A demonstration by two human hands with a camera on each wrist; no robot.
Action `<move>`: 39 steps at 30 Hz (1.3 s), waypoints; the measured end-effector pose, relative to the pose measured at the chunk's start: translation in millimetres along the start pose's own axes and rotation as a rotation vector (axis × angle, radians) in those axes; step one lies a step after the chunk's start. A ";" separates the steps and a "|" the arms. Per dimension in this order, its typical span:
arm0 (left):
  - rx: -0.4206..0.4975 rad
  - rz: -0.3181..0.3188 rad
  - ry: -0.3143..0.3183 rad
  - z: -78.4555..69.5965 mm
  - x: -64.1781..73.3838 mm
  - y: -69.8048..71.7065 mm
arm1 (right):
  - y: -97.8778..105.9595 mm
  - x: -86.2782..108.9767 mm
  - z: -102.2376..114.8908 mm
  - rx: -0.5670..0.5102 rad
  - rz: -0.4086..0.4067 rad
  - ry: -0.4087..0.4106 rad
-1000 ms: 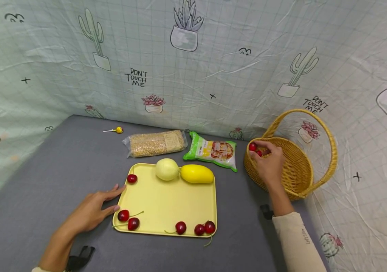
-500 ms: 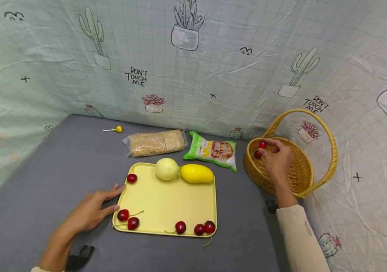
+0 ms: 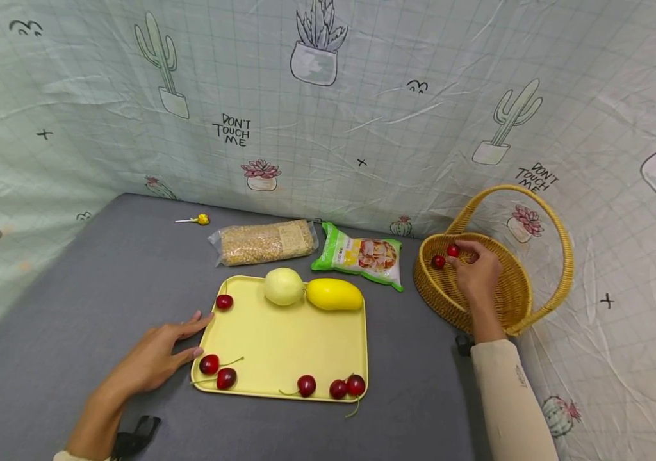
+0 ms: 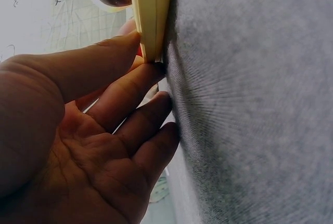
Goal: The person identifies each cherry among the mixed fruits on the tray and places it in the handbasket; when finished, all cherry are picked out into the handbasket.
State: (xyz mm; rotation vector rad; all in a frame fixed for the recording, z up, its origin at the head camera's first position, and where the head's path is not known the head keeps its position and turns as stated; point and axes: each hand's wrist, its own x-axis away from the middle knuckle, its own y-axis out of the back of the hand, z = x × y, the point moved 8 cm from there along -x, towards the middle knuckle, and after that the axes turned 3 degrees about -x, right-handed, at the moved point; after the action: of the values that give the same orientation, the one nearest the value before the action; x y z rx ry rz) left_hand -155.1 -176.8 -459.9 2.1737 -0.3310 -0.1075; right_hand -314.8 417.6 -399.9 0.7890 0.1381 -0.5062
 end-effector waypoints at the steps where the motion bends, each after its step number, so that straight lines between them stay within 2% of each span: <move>1: -0.001 0.000 0.000 -0.1 -0.2 0.0 | -0.5 -0.9 -2.7 0.006 0.006 -0.007; 5: -0.005 0.002 -0.001 -0.6 -1.0 -0.2 | -4.6 -5.9 -12.6 0.046 0.047 -0.025; 11: -0.003 0.006 0.001 -1.1 -2.0 -0.8 | -13.7 -9.5 -21.0 0.127 0.161 -0.025; 17: -0.001 0.014 0.006 0.2 -2.3 -2.4 | -21.7 -9.2 -26.6 0.135 0.233 -0.061; 23: 0.007 0.012 0.002 0.2 -1.6 -1.4 | -28.5 -9.3 -28.8 0.150 0.289 -0.016; 28: 0.003 0.013 0.001 1.2 -0.9 -1.5 | -32.9 -7.3 -31.3 0.177 0.331 -0.018; 34: -0.001 0.015 0.000 0.9 -1.1 -1.5 | -32.2 -6.2 -29.7 0.191 0.328 -0.041; 39: 0.004 0.010 -0.005 0.6 -1.6 -1.7 | -29.3 -6.0 -24.1 0.188 0.288 -0.006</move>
State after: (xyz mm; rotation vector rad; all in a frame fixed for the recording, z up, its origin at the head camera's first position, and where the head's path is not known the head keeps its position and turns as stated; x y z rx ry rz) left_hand -156.4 -175.9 -461.7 2.1760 -0.3458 -0.1068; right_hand -332.6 419.6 -433.9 0.9728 -0.0301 -0.2499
